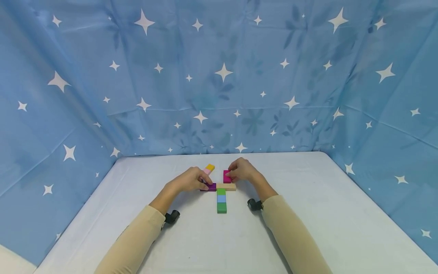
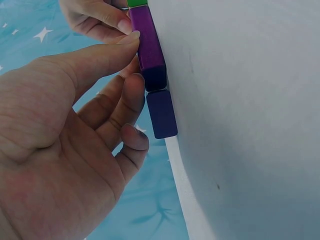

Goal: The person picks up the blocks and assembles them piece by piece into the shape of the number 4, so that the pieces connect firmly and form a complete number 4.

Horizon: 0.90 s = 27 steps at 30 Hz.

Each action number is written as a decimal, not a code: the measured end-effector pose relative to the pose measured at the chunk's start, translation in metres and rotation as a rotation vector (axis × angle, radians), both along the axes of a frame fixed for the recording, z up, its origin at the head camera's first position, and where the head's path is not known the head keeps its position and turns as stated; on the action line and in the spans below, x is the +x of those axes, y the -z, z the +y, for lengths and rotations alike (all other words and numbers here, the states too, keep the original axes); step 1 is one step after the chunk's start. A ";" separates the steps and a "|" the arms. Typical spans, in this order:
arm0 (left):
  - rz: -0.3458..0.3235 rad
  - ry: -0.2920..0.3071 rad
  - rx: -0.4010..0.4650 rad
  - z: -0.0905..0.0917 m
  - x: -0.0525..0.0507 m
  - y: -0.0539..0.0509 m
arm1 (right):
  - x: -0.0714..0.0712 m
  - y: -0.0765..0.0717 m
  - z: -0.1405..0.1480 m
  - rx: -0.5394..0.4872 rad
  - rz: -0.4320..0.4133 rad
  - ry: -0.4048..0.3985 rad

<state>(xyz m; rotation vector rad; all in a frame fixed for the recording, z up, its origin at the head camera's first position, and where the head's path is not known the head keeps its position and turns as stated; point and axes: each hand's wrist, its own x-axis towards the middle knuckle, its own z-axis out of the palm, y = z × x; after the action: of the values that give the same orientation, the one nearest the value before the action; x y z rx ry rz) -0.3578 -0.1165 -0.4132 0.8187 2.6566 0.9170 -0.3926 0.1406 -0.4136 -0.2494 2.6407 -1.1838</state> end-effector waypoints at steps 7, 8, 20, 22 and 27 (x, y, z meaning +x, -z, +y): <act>-0.004 0.002 -0.005 -0.001 -0.001 0.001 | 0.001 0.001 -0.005 -0.003 0.011 -0.014; -0.004 0.004 -0.007 -0.001 -0.002 0.001 | 0.001 0.002 -0.006 -0.006 0.010 -0.015; -0.011 0.001 -0.017 0.000 -0.001 -0.001 | 0.001 0.003 -0.011 -0.002 0.033 -0.028; -0.013 -0.001 -0.014 0.000 -0.001 -0.001 | 0.001 0.003 -0.012 0.003 0.037 -0.032; -0.008 0.000 -0.010 0.000 -0.001 -0.001 | 0.001 0.002 -0.014 0.007 0.036 -0.037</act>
<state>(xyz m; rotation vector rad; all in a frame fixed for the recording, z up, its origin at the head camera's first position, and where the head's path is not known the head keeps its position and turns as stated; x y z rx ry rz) -0.3589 -0.1165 -0.4121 0.8112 2.6516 0.9046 -0.3918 0.1264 -0.4153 -0.3193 2.6586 -1.1695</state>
